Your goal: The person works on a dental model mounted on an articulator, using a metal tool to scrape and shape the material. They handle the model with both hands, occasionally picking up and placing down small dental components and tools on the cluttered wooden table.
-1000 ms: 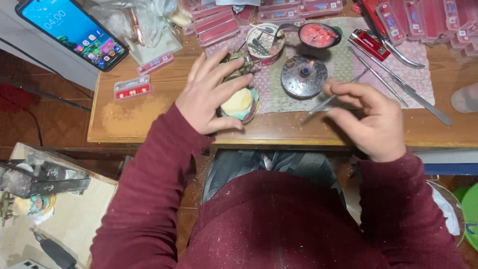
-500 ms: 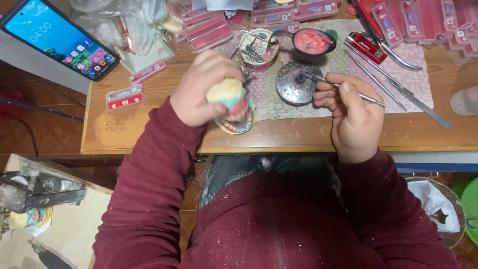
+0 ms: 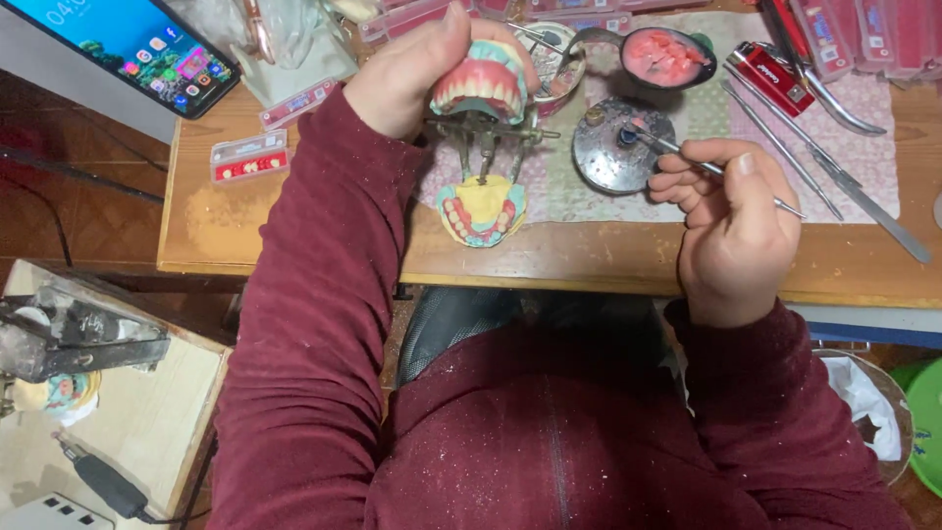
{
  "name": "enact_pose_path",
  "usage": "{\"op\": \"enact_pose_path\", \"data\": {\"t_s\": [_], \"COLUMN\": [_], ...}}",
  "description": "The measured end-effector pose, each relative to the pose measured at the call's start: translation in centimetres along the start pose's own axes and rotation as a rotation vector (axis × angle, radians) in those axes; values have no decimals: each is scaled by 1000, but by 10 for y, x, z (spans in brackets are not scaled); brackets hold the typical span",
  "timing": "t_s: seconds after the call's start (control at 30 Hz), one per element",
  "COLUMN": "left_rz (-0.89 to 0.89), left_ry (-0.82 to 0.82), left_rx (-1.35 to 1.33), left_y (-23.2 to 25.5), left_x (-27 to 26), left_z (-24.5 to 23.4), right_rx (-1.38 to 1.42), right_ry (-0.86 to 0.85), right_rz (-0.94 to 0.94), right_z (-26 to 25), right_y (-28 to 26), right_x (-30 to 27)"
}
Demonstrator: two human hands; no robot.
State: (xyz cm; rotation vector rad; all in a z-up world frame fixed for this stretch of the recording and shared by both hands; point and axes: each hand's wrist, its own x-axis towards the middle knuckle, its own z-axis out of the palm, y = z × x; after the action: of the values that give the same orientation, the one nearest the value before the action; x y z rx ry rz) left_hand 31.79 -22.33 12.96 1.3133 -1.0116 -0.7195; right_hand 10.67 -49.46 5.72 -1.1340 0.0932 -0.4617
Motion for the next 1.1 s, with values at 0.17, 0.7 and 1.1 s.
{"op": "enact_pose_path", "data": {"t_s": [0.17,0.7,1.1], "left_rz": [65,17,62], "left_ry": [-2,155,196], "left_rx": [-68,517,595], "left_y": [9,-6,-6], "left_x": [-4,-4,-2], "left_z": [11,13,14], "right_rx": [-11,-8,-186], "right_ry": [12,57,-25], "right_rz": [8,54,-189], "right_z": [4,8,8], "right_y": [-4,-9,-35], "right_x": [-1,-3,22]}}
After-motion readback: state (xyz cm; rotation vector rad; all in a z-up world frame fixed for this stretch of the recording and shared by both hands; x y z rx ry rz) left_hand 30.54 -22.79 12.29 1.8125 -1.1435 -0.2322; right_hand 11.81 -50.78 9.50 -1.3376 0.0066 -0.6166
